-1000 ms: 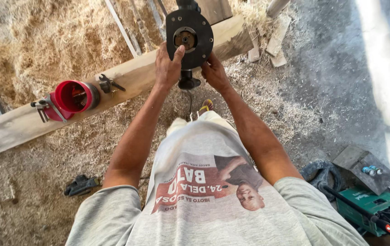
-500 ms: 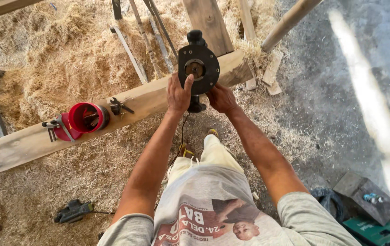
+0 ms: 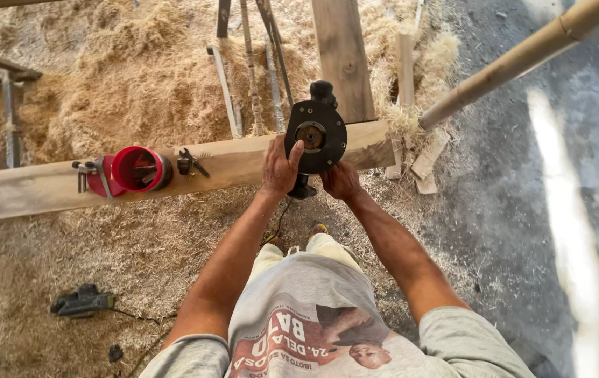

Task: The person uses a handheld router to shape the edge of a wooden plank resting on a support beam, guiding it along the wood. They then set the router down, retrieve a wrench and router bit from a red cup, and fit a new bit into the router base before walking away.

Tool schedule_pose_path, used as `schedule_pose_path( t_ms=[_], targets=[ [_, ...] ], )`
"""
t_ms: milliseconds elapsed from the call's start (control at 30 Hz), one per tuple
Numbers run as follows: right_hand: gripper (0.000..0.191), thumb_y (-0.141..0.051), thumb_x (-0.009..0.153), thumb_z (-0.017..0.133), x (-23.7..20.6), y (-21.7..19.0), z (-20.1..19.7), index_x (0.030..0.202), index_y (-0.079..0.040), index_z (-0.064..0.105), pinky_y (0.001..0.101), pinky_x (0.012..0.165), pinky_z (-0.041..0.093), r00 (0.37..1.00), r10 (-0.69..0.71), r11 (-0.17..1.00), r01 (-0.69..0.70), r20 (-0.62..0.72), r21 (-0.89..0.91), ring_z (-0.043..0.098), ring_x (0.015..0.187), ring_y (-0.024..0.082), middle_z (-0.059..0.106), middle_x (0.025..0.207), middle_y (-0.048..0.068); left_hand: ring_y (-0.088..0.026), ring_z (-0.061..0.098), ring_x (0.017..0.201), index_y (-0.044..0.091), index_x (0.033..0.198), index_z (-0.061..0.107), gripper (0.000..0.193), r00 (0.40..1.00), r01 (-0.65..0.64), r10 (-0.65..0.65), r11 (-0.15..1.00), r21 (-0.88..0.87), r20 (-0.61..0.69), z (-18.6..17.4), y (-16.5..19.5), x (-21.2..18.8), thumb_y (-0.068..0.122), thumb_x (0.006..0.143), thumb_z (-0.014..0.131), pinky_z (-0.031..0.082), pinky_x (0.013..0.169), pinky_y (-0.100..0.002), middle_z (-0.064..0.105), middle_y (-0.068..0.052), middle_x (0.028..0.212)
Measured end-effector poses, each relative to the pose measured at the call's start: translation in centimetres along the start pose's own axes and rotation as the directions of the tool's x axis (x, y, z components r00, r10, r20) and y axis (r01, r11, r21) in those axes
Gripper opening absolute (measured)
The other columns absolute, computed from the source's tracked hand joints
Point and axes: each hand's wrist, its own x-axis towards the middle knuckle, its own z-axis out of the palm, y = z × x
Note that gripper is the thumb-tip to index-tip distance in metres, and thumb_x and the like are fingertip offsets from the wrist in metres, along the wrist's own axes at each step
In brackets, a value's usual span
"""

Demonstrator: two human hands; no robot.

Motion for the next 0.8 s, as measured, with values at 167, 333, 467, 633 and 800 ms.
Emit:
schedule_pose_path(
  t_ms=[167, 333, 467, 633, 800],
  targets=[
    [0.021, -0.017, 0.101, 0.06, -0.1, 0.0, 0.4, 0.118, -0.003, 0.061, 0.0521, 0.058, 0.051, 0.998, -0.033, 0.999, 0.032, -0.045, -0.019, 0.063, 0.07, 0.043, 0.065, 0.089, 0.02, -0.043, 0.058, 0.119, 0.003, 0.134, 0.057, 0.067, 0.999, 0.045, -0.045, 0.998, -0.035, 0.004, 0.2, 0.2, -0.4, 0.061, 0.104, 0.046, 0.046, 0.101, -0.051, 0.06, -0.022, 0.124],
    [0.014, -0.015, 0.103, 0.06, -0.2, -0.8, 0.4, 0.112, -0.005, 0.061, 0.0529, 0.059, 0.051, 0.996, -0.003, 1.0, 0.003, -0.093, -0.006, 0.062, 0.071, 0.044, 0.064, 0.086, 0.02, -0.038, 0.061, 0.116, 0.002, 0.13, 0.058, 0.065, 0.997, 0.072, -0.072, 0.997, -0.024, -0.017, 0.2, 0.4, -0.6, 0.061, 0.103, 0.046, 0.048, 0.1, -0.05, 0.063, -0.019, 0.119],
    [0.016, -0.016, 0.102, 0.06, -0.3, -1.1, 0.2, 0.113, -0.003, 0.062, 0.0524, 0.056, 0.05, 0.995, 0.028, 1.0, -0.028, -0.093, 0.007, 0.062, 0.067, 0.044, 0.065, 0.085, 0.021, -0.033, 0.062, 0.112, 0.001, 0.126, 0.058, 0.064, 0.997, 0.083, -0.083, 0.997, 0.002, -0.002, 0.3, 0.7, -0.2, 0.059, 0.105, 0.044, 0.049, 0.098, -0.047, 0.063, -0.017, 0.115],
    [0.024, -0.021, 0.111, 0.052, -0.5, -2.9, 1.8, 0.096, -0.005, 0.063, 0.0536, 0.063, 0.048, 0.962, 0.246, 0.969, -0.241, -0.114, 0.058, 0.063, 0.075, 0.046, 0.065, 0.082, 0.021, -0.029, 0.064, 0.1, 0.003, 0.113, 0.065, 0.057, 0.999, 0.039, -0.044, 0.988, -0.148, -0.031, -0.6, 1.7, 1.0, 0.055, 0.105, 0.043, 0.055, 0.091, -0.042, 0.065, -0.015, 0.107],
    [0.052, -0.038, 0.117, 0.043, 0.0, -4.0, 2.5, 0.084, -0.003, 0.063, 0.0428, 0.058, 0.045, 0.794, 0.597, 0.747, -0.603, 0.116, 0.279, 0.06, 0.062, 0.029, 0.061, 0.068, 0.015, -0.031, 0.06, 0.102, 0.006, 0.115, 0.07, 0.053, 0.999, -0.013, 0.017, 0.996, 0.093, -0.037, -2.5, 2.8, 2.1, 0.051, 0.107, 0.044, 0.047, 0.089, -0.045, 0.068, -0.013, 0.106]
  ],
)
